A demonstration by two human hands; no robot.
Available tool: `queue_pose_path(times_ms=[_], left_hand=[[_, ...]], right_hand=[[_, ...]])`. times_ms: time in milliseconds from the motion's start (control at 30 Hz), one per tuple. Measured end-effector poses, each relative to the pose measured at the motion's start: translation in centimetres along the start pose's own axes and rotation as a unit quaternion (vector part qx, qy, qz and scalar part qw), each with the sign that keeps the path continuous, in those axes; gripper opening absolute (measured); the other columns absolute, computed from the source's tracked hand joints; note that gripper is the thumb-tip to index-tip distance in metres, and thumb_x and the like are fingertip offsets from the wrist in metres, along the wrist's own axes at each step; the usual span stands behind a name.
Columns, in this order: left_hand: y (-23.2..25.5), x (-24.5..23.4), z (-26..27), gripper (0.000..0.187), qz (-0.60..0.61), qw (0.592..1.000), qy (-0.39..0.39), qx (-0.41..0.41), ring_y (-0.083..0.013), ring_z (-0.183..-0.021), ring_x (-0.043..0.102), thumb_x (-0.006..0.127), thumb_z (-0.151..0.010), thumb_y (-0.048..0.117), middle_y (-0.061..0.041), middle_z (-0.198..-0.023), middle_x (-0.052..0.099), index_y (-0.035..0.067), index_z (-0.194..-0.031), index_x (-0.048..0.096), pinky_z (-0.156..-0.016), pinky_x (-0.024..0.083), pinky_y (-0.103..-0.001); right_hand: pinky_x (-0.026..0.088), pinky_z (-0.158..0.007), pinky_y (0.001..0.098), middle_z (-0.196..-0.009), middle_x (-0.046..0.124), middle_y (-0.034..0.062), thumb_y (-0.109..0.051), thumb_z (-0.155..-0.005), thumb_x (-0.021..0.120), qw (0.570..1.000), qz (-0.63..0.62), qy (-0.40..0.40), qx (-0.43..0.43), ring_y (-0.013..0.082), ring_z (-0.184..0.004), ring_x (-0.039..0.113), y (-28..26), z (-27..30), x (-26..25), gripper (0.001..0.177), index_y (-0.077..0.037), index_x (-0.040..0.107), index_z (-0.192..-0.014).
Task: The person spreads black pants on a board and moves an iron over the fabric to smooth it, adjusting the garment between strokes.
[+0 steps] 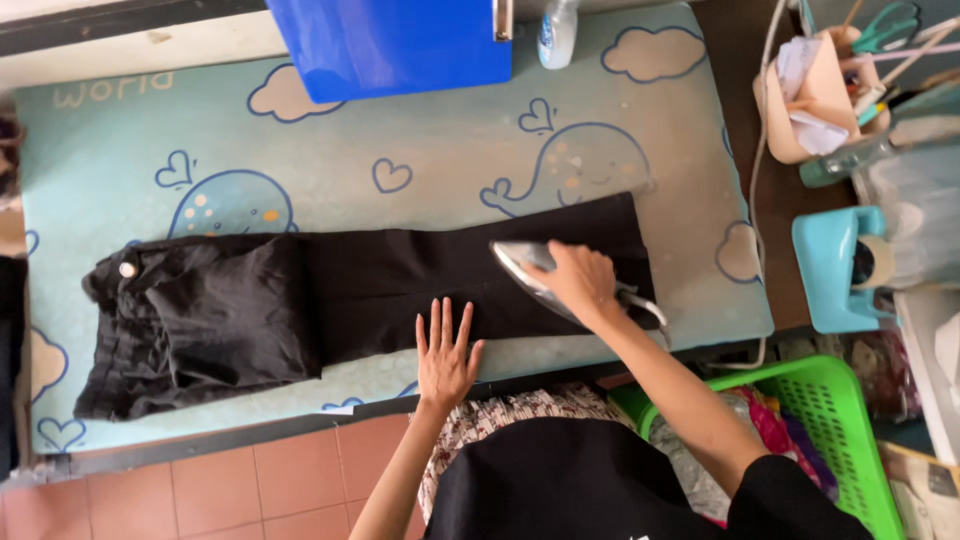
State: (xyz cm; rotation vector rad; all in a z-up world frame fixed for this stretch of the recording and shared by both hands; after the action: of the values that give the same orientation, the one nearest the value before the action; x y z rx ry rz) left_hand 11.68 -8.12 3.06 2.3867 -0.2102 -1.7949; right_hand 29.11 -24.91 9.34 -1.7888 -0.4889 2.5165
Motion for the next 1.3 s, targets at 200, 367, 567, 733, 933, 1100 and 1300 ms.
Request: queue_pose_path(times_ms=[200, 367, 567, 733, 933, 1100, 1300], left_hand=[[-0.7, -1.4, 0.7, 0.06, -0.039, 0.992, 0.077, -0.089, -0.0339, -0.149, 0.035, 0.043, -0.103, 0.045, -0.022, -0.156, 0.043, 0.009, -0.152, 0.046, -0.122, 0.023, -0.052], [-0.9, -2.1, 3.0, 0.069, -0.078, 0.974, 0.089, -0.193, -0.0371, -0.15, 0.031, 0.045, -0.101, 0.045, -0.027, -0.157, 0.038, -0.001, -0.153, 0.04, -0.123, 0.019, -0.053], [-7.9, -5.0, 5.2, 0.076, -0.072, 0.975, 0.051, -0.206, -0.0367, -0.155, 0.02, 0.046, -0.1, 0.047, -0.026, -0.162, 0.03, 0.0, -0.158, 0.03, -0.124, 0.007, -0.059], [-14.0, -4.4, 7.9, 0.068, -0.022, 0.985, 0.043, -0.168, -0.0422, -0.151, 0.027, 0.045, -0.104, 0.04, -0.031, -0.157, 0.035, -0.004, -0.154, 0.035, -0.121, 0.026, -0.051], [-19.1, -2.0, 11.7, 0.064, -0.019, 0.993, 0.028, -0.112, -0.039, -0.138, 0.047, 0.048, -0.101, 0.039, -0.023, -0.145, 0.051, 0.0, -0.151, 0.042, -0.113, 0.036, -0.052], [-20.6, -4.0, 13.1, 0.05, 0.016, 0.998, 0.013, -0.067, -0.0392, -0.119, 0.063, 0.056, -0.097, 0.044, -0.023, -0.115, 0.067, 0.001, -0.121, 0.066, -0.111, 0.039, -0.052], [-19.9, -8.2, 12.2, 0.045, 0.025, 0.998, -0.038, -0.039, -0.0408, -0.121, 0.063, 0.049, -0.101, 0.03, -0.027, -0.117, 0.069, -0.005, -0.122, 0.067, -0.115, 0.036, -0.05]], right_hand=[[0.056, -0.073, 0.0499, -0.082, 0.076, 0.0133, -0.069, -0.081, 0.063, 0.999, 0.021, -0.01, -0.05, 0.0438, -0.086, 0.074, -1.9, -3.3, -0.4, 0.056, -0.014, 0.072, -0.088], [0.058, -0.072, 0.0469, -0.081, 0.076, 0.0113, -0.067, -0.079, 0.065, 0.985, 0.07, -0.043, -0.152, 0.0382, -0.082, 0.075, -9.0, 2.3, 2.8, 0.051, -0.018, 0.074, -0.089], [0.057, -0.068, 0.0473, -0.077, 0.075, 0.0151, -0.064, -0.081, 0.064, 0.971, 0.07, -0.019, -0.226, 0.0407, -0.077, 0.075, -15.7, 1.4, 5.6, 0.05, -0.016, 0.072, -0.087], [0.058, -0.066, 0.0423, -0.073, 0.074, 0.0078, -0.07, -0.075, 0.063, 0.946, 0.131, -0.027, -0.295, 0.0338, -0.074, 0.075, -19.4, 3.7, 7.4, 0.048, -0.023, 0.07, -0.081], [0.057, -0.066, 0.0415, -0.07, 0.073, 0.0093, -0.071, -0.077, 0.061, 0.974, 0.107, -0.002, -0.202, 0.0352, -0.072, 0.075, -21.7, 2.9, 7.3, 0.049, -0.023, 0.072, -0.084], [0.059, -0.066, 0.04, -0.072, 0.075, 0.0058, -0.073, -0.076, 0.061, 0.955, 0.148, -0.027, -0.257, 0.0309, -0.072, 0.076, -25.3, 6.5, 9.1, 0.048, -0.028, 0.073, -0.085], [0.058, -0.069, 0.0443, -0.078, 0.076, 0.0097, -0.077, -0.078, 0.058, 0.987, 0.131, 0.004, -0.093, 0.0363, -0.078, 0.076, -22.6, 0.3, 8.1, 0.058, -0.025, 0.074, -0.1]])
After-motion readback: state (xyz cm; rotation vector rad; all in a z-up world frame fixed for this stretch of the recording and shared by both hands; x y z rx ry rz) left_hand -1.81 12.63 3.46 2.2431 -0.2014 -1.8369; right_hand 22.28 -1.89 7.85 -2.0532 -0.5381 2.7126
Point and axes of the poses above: each hand's wrist, its own z-axis away from the middle knuckle, its own x-axis out of the palm, y = z × x, the point moved 10 cm from there along -z, towards the middle knuckle
